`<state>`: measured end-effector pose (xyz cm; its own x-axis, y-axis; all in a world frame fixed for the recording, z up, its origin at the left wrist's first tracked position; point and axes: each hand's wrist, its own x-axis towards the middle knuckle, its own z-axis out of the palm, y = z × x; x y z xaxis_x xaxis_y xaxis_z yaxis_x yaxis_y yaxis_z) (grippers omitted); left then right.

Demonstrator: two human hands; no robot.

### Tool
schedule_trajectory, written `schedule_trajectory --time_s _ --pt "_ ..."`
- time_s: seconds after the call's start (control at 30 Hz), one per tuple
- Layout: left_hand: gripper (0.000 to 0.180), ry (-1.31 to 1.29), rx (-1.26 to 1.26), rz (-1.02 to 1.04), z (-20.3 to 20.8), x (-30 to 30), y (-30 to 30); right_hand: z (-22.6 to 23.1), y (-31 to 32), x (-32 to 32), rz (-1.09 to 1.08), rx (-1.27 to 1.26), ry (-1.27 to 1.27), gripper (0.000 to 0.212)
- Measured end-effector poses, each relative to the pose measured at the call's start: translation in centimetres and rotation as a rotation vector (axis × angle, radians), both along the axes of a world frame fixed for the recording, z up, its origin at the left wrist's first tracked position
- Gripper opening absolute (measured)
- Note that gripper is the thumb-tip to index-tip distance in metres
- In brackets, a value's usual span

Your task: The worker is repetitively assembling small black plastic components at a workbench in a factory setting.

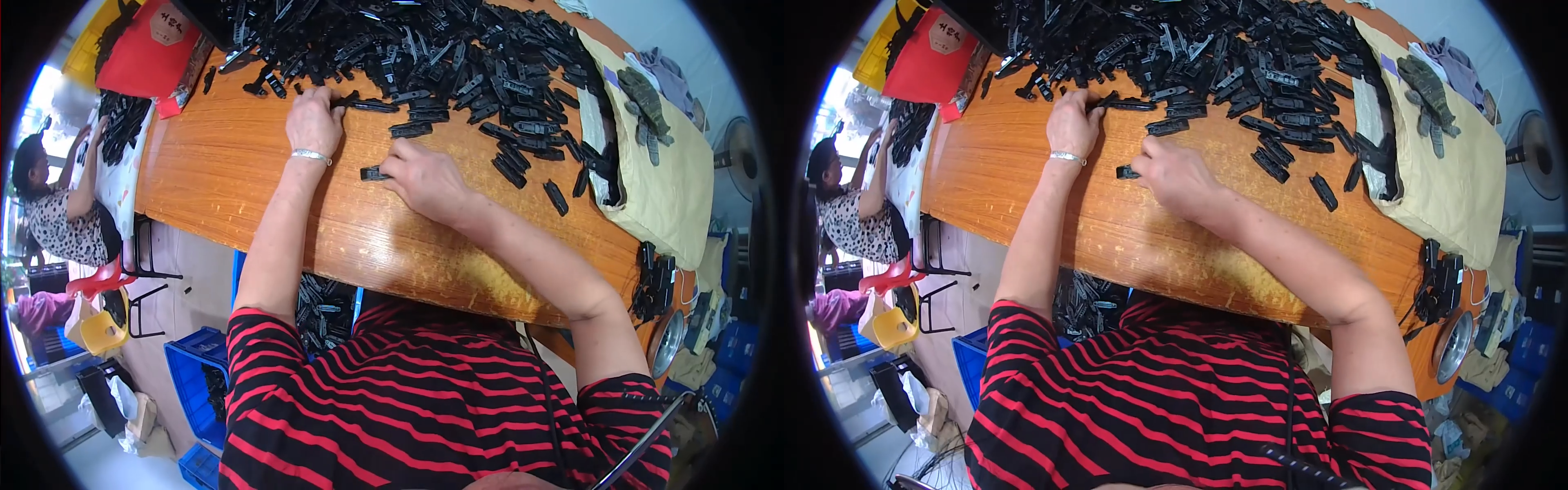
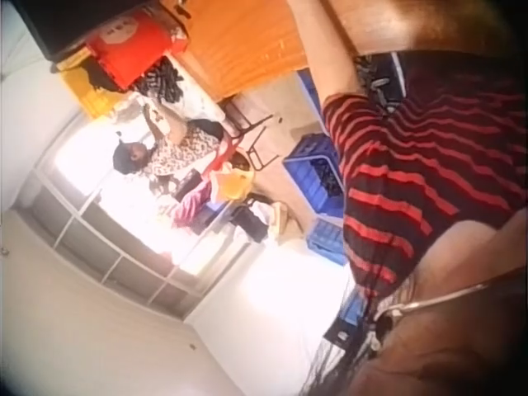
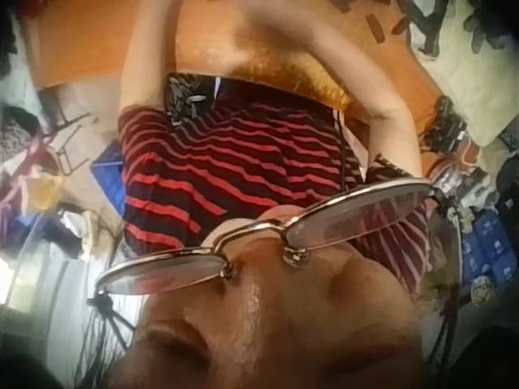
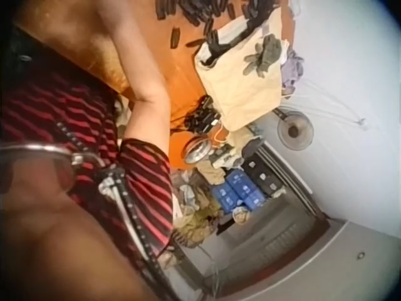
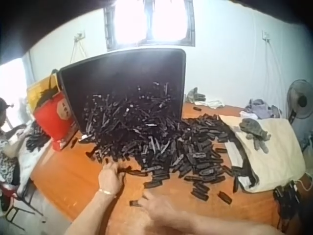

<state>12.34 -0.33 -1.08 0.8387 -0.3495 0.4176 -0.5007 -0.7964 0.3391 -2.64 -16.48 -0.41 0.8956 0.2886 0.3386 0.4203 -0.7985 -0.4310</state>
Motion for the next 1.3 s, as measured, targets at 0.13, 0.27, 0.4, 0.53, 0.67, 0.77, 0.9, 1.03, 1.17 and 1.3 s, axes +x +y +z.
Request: schedule_trajectory --time_s 0.13,0.27,0.4,0.53,0.67,0.77,0.9,1.03,1.17,1.3 --pt "0.019 0.451 -0.535 -0.053 0.6 -3.1 1.0 1.9 -0.6 -0.1 -0.123 0.011 0.056 0.016" --pt "0.017 0.941 -1.309 -0.161 0.7 -7.9 -0.1 2.5 -0.2 -0.1 -0.251 0.297 0.153 0.028" --pt "0.015 1.078 -1.407 -0.154 1.2 -10.7 -1.2 2.1 0.8 -0.9 -0.246 0.446 0.225 0.033" --pt "0.019 1.115 -1.170 -0.152 2.4 -10.4 0.0 2.3 0.2 -0.9 -0.239 0.705 0.477 0.028" --pt "0.021 0.953 -1.062 -0.226 3.7 -9.5 1.4 2.3 -1.7 0.1 -0.183 0.644 0.522 0.017" --pt "0.012 0.952 -0.898 -0.217 2.6 -8.9 2.0 2.0 -1.6 0.4 -0.212 0.768 0.685 0.014" --pt "0.008 0.857 -0.739 -0.107 1.4 -9.3 1.2 1.0 -1.2 0.3 -0.306 0.745 0.728 0.016" --pt "0.011 0.773 -0.698 -0.053 -0.6 -8.5 1.4 0.1 -1.0 0.7 -0.317 0.784 0.691 0.017" --pt "0.011 0.741 -0.677 -0.053 -0.6 -8.7 1.3 -0.7 -1.1 1.0 -0.289 0.780 0.718 0.018" --pt "0.011 0.662 -0.628 -0.056 -0.9 -8.9 0.5 -1.5 -2.0 1.4 -0.265 0.858 0.723 0.017"
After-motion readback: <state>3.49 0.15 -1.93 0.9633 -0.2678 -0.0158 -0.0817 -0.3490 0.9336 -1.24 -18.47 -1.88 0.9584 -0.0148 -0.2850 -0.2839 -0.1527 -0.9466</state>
